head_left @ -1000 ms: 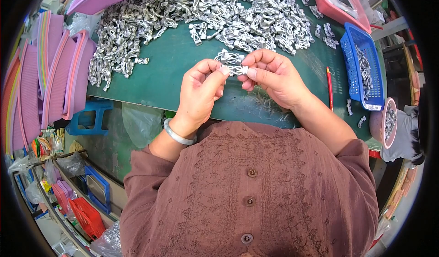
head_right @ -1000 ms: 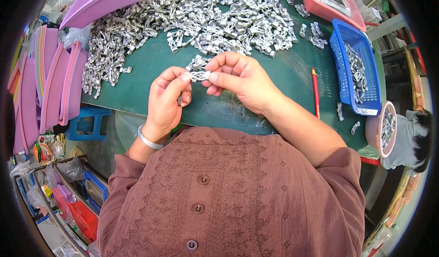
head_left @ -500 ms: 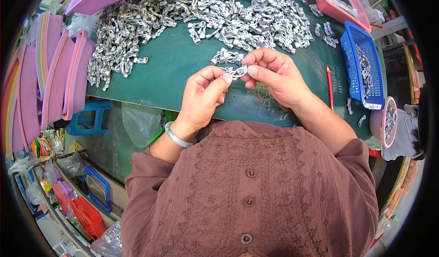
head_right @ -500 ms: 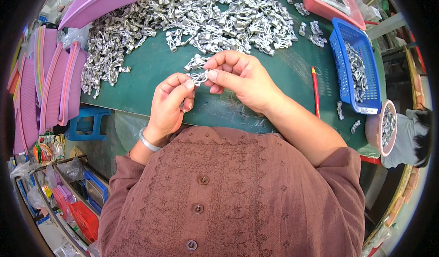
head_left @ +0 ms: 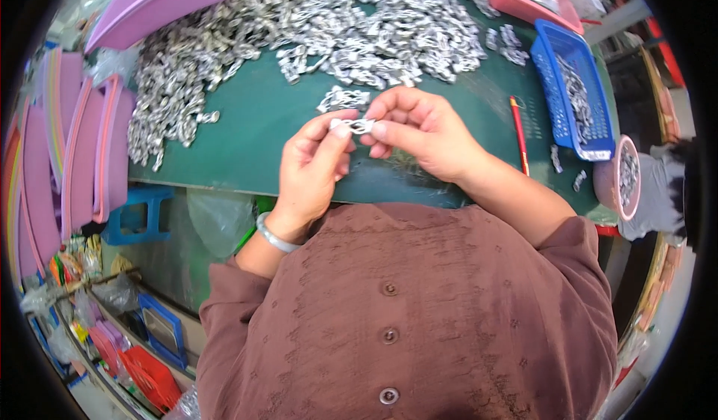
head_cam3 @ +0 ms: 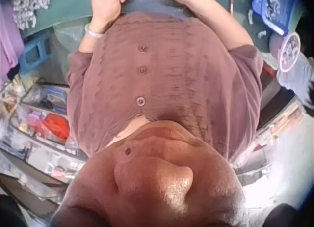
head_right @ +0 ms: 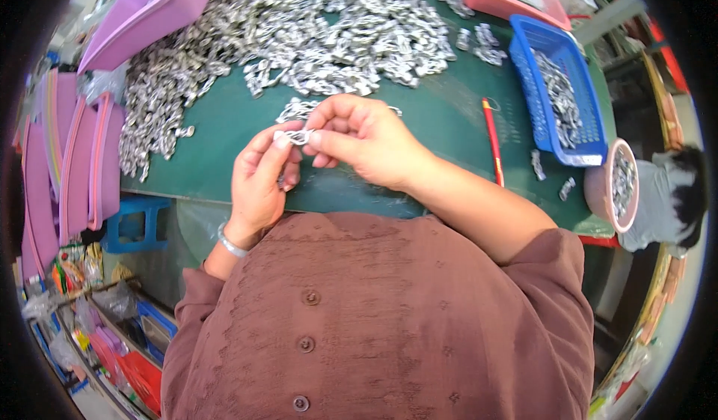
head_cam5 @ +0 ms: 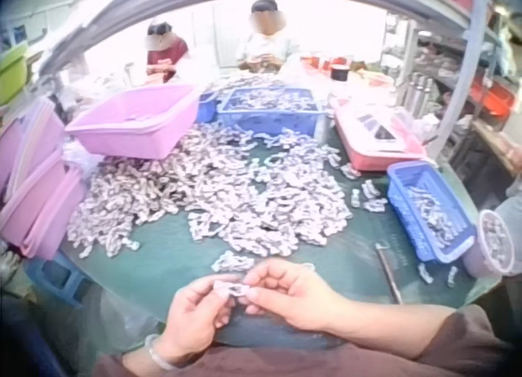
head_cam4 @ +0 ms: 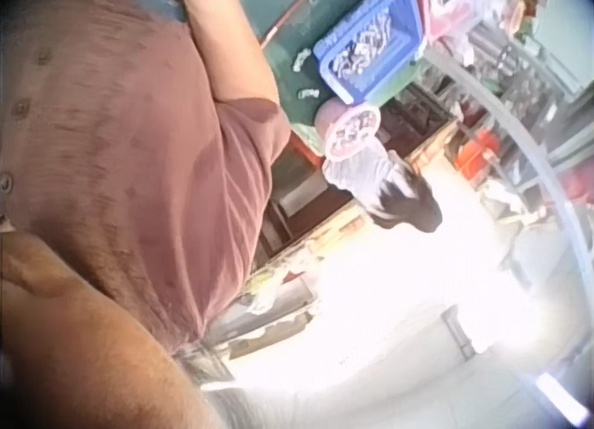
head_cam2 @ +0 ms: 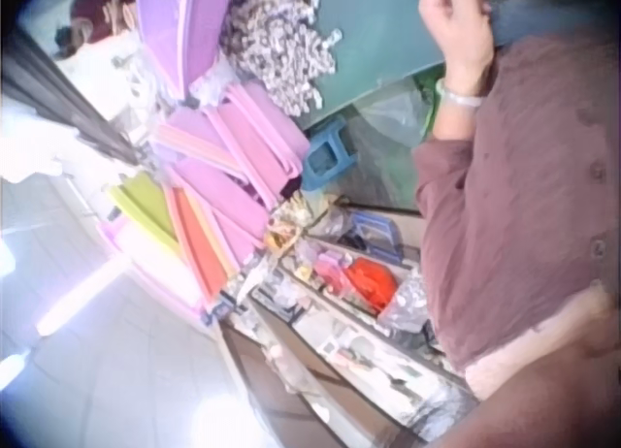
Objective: The person handles small metal buckle components from a pile on a green table, uses a red tool to press against a specific part of each buckle, and moves the items into a blue plastic bin.
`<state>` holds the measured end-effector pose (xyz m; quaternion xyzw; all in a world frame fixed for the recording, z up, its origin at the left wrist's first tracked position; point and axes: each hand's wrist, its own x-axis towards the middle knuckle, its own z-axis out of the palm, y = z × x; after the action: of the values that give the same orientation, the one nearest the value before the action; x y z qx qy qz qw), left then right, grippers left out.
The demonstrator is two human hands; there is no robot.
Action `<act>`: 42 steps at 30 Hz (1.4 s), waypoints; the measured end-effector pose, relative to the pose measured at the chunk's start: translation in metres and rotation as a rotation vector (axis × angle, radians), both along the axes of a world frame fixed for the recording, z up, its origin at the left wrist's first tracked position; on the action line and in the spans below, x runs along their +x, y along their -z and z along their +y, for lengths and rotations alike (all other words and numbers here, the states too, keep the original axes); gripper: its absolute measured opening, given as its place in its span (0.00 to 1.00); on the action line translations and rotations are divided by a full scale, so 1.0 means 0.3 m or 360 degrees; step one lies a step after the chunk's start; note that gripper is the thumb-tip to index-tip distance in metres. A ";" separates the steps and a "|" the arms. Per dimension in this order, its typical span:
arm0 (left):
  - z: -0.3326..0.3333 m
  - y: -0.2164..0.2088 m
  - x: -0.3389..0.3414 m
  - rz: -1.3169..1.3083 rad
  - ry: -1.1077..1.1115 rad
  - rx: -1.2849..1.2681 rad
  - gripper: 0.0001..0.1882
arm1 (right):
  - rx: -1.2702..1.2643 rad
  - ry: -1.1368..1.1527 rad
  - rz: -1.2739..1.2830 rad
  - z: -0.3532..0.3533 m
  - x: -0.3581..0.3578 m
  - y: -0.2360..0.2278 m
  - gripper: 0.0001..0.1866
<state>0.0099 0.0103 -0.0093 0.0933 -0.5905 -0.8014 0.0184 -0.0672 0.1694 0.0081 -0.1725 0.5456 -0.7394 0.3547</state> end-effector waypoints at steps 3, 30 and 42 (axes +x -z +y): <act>0.004 0.018 0.002 0.0024 0.0064 0.0079 0.12 | 0.0024 -0.0043 -0.0077 0.032 0.017 -0.006 0.06; 0.050 0.015 -0.029 -0.0237 0.0607 -0.0044 0.13 | 0.1157 0.0439 0.1714 0.493 -0.010 -0.015 0.07; 0.051 0.018 -0.022 -0.0193 0.0648 -0.0143 0.12 | -0.0127 0.0279 0.0292 0.218 0.042 0.052 0.07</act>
<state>0.0033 0.0258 -0.0148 0.0194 -0.6322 -0.7544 -0.1753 -0.0547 0.2348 -0.0076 -0.2052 0.5590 -0.7697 0.2302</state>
